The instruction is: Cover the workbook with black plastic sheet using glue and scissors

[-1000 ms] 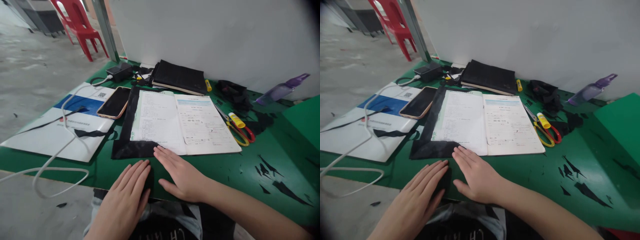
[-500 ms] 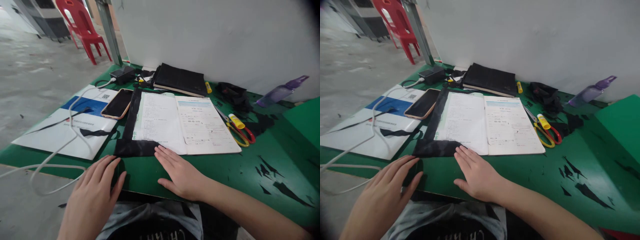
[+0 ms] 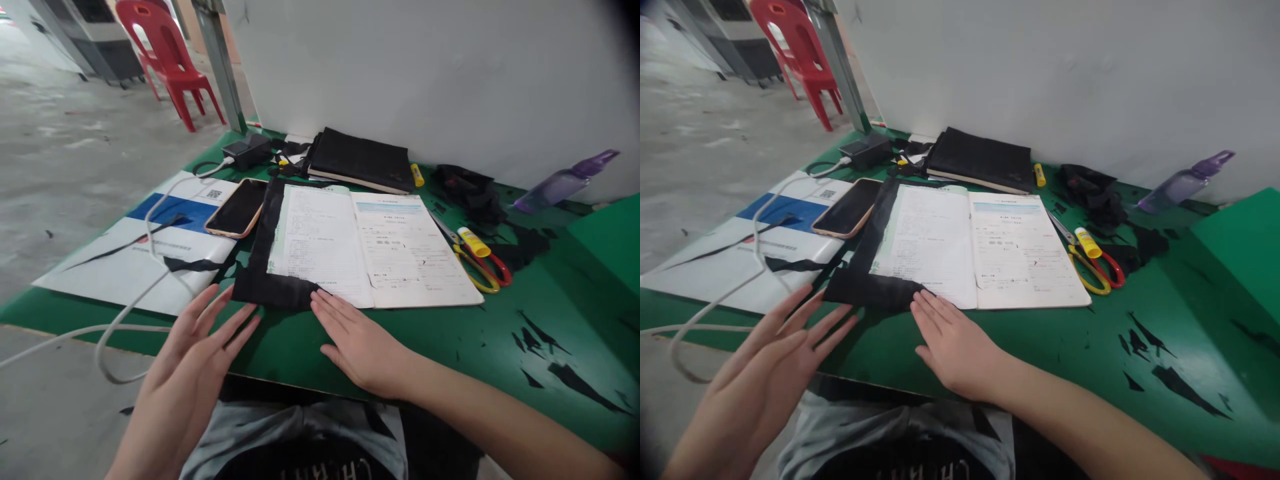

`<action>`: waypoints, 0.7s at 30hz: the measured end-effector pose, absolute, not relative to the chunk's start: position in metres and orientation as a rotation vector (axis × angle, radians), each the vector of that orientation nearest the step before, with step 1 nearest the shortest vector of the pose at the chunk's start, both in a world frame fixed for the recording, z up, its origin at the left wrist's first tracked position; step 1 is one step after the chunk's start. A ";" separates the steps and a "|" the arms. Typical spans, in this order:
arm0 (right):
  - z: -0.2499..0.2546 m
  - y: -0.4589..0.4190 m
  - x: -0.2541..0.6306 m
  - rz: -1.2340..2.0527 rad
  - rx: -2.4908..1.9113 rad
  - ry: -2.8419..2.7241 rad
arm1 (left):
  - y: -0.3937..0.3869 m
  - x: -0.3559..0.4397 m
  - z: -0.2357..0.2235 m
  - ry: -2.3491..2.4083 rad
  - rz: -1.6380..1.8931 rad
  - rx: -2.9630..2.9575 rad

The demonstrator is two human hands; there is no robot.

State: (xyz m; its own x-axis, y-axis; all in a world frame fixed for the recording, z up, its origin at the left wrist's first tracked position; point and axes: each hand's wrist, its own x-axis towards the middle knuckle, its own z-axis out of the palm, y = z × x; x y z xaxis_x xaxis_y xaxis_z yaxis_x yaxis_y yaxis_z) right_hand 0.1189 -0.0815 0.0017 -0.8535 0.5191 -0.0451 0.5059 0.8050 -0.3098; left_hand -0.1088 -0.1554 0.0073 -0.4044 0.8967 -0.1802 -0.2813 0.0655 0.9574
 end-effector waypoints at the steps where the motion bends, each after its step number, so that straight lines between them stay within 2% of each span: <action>1: 0.001 -0.082 0.119 0.503 -0.838 -2.931 | -0.150 -0.106 0.007 1.321 1.551 0.602; 9: 0.006 -0.080 0.120 0.692 -0.903 -2.770 | -0.121 -0.078 -0.002 1.190 1.407 0.599; 14: 0.009 -0.077 0.122 0.815 -0.934 -2.688 | -0.110 -0.058 0.001 1.181 1.434 0.678; 21: 0.004 -0.079 0.124 0.697 -0.794 -2.672 | -0.092 -0.038 0.003 1.099 1.496 0.387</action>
State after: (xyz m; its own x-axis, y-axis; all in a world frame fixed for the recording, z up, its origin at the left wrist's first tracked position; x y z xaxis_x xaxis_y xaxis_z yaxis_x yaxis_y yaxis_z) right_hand 0.1241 -0.0789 0.0043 -0.8142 0.5691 0.1148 0.4405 0.7343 -0.5164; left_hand -0.0377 -0.0920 0.0034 -0.2649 0.9036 -0.3366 -0.5913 0.1235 0.7969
